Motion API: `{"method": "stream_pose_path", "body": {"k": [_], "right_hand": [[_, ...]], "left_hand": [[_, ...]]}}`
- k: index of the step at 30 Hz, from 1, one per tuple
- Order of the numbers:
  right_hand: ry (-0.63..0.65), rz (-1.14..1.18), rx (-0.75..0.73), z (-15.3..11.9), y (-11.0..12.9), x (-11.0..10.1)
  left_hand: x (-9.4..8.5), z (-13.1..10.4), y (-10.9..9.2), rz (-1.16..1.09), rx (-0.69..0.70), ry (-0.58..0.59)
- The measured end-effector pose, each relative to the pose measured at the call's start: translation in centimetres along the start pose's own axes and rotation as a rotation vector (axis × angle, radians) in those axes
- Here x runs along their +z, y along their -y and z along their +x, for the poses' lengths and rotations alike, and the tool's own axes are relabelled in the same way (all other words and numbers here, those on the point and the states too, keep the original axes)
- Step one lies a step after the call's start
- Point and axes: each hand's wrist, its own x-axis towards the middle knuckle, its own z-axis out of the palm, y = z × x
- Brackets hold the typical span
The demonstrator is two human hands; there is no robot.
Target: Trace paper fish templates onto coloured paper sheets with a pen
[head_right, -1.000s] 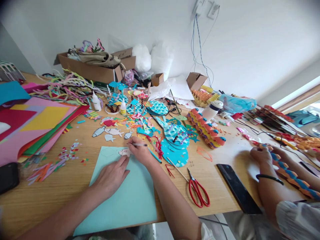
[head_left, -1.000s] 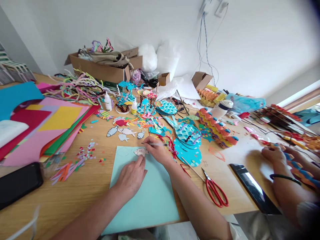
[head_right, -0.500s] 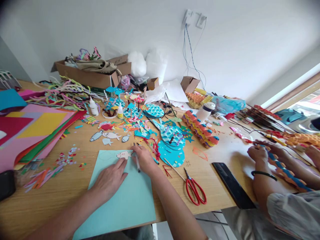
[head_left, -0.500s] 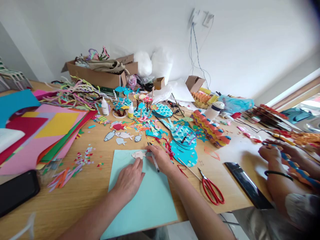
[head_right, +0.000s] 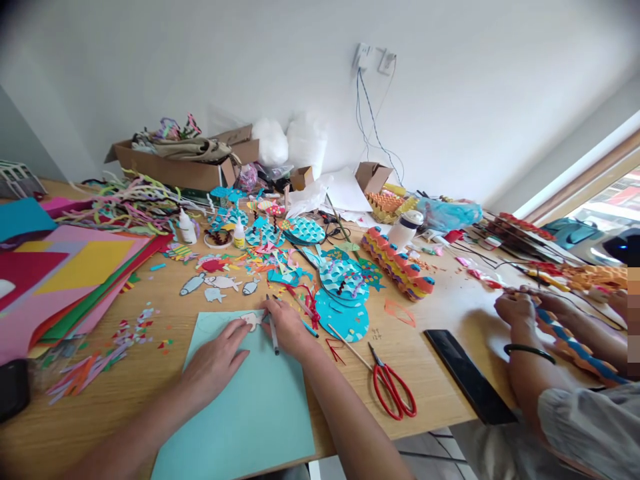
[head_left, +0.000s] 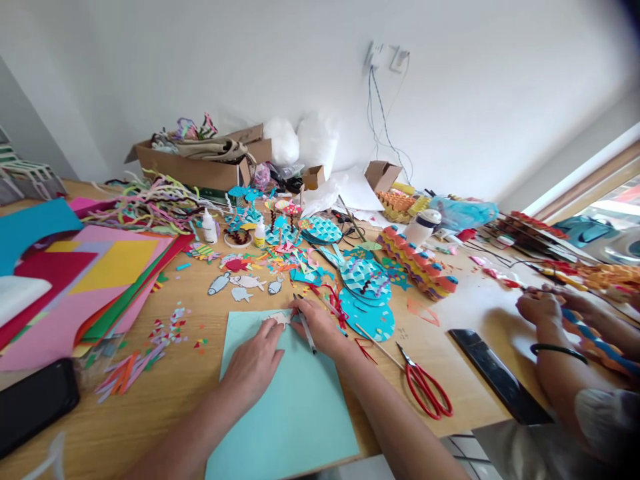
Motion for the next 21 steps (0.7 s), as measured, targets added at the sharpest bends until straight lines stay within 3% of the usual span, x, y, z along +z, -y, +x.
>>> {"method": "stream_pose_path", "body": {"k": [6, 15, 21], "right_hand": [[-0.129, 0.035, 0.043, 0.7, -0.9, -0.6], [-0.175, -0.011, 0.083, 4.9, -2.2, -0.3], [-0.203, 0.049, 0.092, 4.1, -0.8, -1.5]], "left_hand": [[-0.6, -0.7, 1.2, -0.09, 0.057, -0.086], [-1.5, -2.2, 1.7, -0.035, 0.065, 0.087], [-1.5, -2.7, 2.1, -0.03, 0.115, 0.102]]}}
